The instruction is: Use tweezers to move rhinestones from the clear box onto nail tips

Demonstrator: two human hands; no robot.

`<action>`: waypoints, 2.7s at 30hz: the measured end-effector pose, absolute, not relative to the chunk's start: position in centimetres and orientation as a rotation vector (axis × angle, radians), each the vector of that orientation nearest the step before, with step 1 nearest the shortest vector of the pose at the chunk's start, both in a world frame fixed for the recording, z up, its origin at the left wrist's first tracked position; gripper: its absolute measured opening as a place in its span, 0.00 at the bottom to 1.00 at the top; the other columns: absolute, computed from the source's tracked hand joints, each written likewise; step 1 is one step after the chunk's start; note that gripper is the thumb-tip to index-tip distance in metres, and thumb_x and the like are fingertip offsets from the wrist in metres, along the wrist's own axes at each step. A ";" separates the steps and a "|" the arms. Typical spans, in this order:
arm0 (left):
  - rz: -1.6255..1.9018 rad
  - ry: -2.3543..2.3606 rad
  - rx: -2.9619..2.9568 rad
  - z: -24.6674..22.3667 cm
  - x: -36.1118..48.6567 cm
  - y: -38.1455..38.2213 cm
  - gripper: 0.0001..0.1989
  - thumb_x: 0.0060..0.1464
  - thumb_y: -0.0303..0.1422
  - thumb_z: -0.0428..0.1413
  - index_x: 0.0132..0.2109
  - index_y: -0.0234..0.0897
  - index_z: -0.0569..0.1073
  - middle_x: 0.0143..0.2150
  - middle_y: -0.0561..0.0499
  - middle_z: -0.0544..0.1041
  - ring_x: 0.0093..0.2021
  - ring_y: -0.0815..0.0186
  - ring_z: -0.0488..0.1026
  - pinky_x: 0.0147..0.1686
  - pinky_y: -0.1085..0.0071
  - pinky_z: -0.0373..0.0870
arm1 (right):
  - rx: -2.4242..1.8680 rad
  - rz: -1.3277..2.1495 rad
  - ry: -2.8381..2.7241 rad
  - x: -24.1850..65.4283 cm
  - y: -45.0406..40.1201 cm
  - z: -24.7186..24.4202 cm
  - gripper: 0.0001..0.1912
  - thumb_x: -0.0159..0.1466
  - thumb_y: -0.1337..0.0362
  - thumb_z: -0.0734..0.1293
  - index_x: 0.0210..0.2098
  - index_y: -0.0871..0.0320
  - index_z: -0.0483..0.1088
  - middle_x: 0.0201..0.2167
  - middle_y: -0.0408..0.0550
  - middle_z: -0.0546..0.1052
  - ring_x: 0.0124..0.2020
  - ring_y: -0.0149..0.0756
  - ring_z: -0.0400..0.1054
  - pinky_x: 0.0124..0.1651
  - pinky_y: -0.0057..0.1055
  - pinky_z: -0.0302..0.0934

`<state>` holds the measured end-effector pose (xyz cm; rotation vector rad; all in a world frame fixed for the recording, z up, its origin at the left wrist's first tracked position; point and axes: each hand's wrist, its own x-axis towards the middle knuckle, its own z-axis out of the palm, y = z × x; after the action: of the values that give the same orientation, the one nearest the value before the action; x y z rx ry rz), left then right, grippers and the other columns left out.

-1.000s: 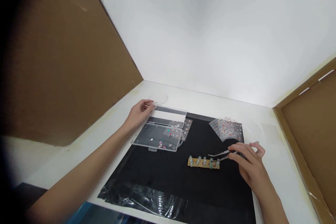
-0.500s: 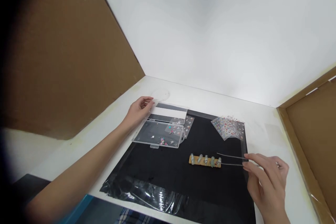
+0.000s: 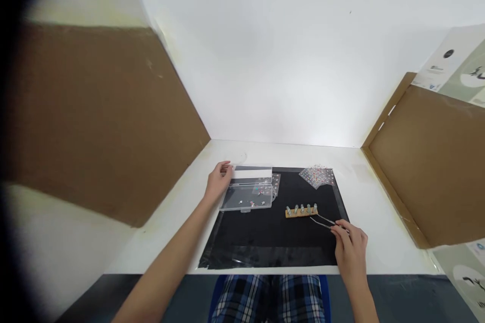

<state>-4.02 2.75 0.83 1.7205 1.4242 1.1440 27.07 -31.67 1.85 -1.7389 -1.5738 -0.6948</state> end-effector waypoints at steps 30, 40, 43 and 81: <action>1.122 1.402 1.717 0.1 -4.5 2.8 0.19 0.60 0.45 0.52 0.52 0.40 0.74 0.54 0.40 0.78 0.47 0.53 0.80 0.51 0.55 0.79 | -1.761 -0.537 -1.530 26.2 -32.6 1.3 0.08 0.73 0.65 0.63 0.49 0.48 0.71 0.44 0.49 0.83 0.43 0.42 0.79 0.42 0.41 0.72; 1.144 1.413 1.774 0.2 -4.2 2.8 0.18 0.61 0.42 0.51 0.53 0.39 0.73 0.53 0.41 0.77 0.44 0.56 0.79 0.44 0.58 0.79 | -1.939 -0.500 -1.446 26.8 -32.4 0.3 0.12 0.76 0.55 0.60 0.52 0.50 0.70 0.40 0.51 0.84 0.37 0.45 0.78 0.46 0.45 0.65; 1.146 1.416 1.780 0.2 -4.2 2.8 0.18 0.61 0.42 0.51 0.53 0.38 0.73 0.53 0.41 0.77 0.43 0.56 0.79 0.41 0.59 0.79 | -1.951 -0.528 -1.452 26.7 -32.3 0.1 0.14 0.77 0.54 0.58 0.55 0.52 0.69 0.41 0.53 0.84 0.37 0.45 0.79 0.50 0.45 0.61; 1.120 1.433 1.835 0.1 -4.1 2.5 0.15 0.64 0.39 0.50 0.53 0.40 0.73 0.53 0.43 0.78 0.44 0.57 0.80 0.47 0.58 0.78 | -1.862 -0.540 -1.603 27.1 -32.3 1.3 0.16 0.75 0.61 0.62 0.58 0.56 0.73 0.43 0.55 0.84 0.42 0.43 0.80 0.45 0.38 0.65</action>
<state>-4.06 2.54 0.06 1.8348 1.4331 1.1196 27.12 -32.28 1.25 -1.8620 -1.6026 -0.5397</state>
